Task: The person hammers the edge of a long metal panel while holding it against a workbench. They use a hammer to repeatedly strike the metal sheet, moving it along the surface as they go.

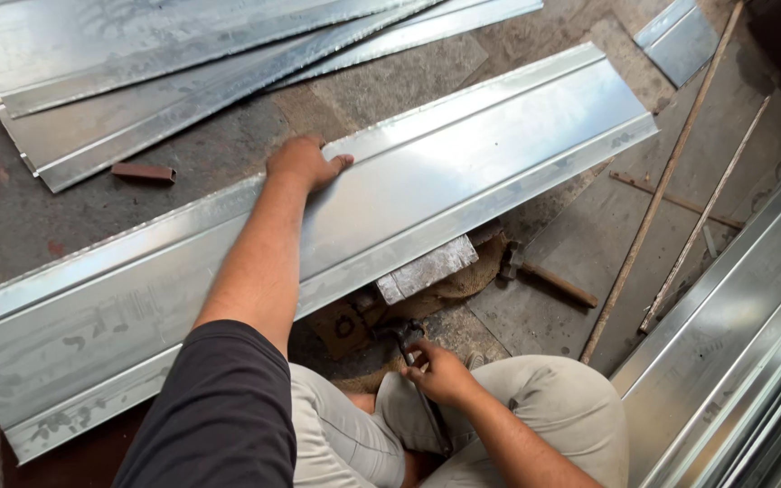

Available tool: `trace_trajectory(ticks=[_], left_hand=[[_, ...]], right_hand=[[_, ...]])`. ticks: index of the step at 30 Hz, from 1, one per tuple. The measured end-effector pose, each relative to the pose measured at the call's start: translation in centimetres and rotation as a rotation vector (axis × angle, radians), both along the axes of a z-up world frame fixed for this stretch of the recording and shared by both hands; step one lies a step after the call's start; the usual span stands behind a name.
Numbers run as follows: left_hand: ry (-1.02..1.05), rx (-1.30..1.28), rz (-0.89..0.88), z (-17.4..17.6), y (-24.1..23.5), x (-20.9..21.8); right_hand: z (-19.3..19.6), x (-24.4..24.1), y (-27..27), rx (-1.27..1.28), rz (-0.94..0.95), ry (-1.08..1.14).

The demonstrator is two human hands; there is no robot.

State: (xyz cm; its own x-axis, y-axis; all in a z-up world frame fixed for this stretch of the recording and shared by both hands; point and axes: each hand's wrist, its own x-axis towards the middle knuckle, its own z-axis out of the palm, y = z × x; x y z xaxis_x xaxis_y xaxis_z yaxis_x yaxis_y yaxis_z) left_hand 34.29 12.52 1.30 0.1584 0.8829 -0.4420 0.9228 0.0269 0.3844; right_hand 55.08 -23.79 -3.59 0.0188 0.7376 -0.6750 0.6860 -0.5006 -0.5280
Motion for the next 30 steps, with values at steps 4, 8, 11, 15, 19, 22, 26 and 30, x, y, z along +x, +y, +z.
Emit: trace_trajectory(ticks=[4, 8, 11, 15, 19, 22, 26, 30], left_hand=[[0.075, 0.021, 0.005, -0.5, -0.2, -3.0], [0.152, 0.008, 0.116, -0.2, -2.4, -8.2], [0.130, 0.157, 0.172, 0.3, -5.0, -9.4], [0.151, 0.324, 0.193, 2.6, -5.4, -9.0], [0.036, 0.812, 0.185, 4.5, -5.3, -8.9], [0.034, 0.663, 0.164, 4.3, -4.9, -8.8], [0.029, 0.658, 0.153, 3.6, -4.5, -8.7], [0.054, 0.588, 0.139, 3.8, -4.4, -8.6]], right_hand=[[-0.2, -0.3, 0.6, -0.046, -0.060, 0.000], [-0.9, -0.5, 0.1, -0.153, 0.065, -0.137], [-4.0, -0.6, -0.9, -0.167, 0.195, -0.221], [-9.7, 1.4, -2.0, -0.160, -0.089, -0.078], [-6.8, 2.1, -0.4, -0.301, -0.531, 0.351], [0.9, 0.5, -2.1, -0.212, -0.467, 0.284], [11.2, -0.6, -3.2, 0.053, -0.280, 0.120], [19.2, 1.4, -1.4, 0.772, -0.046, -0.064]])
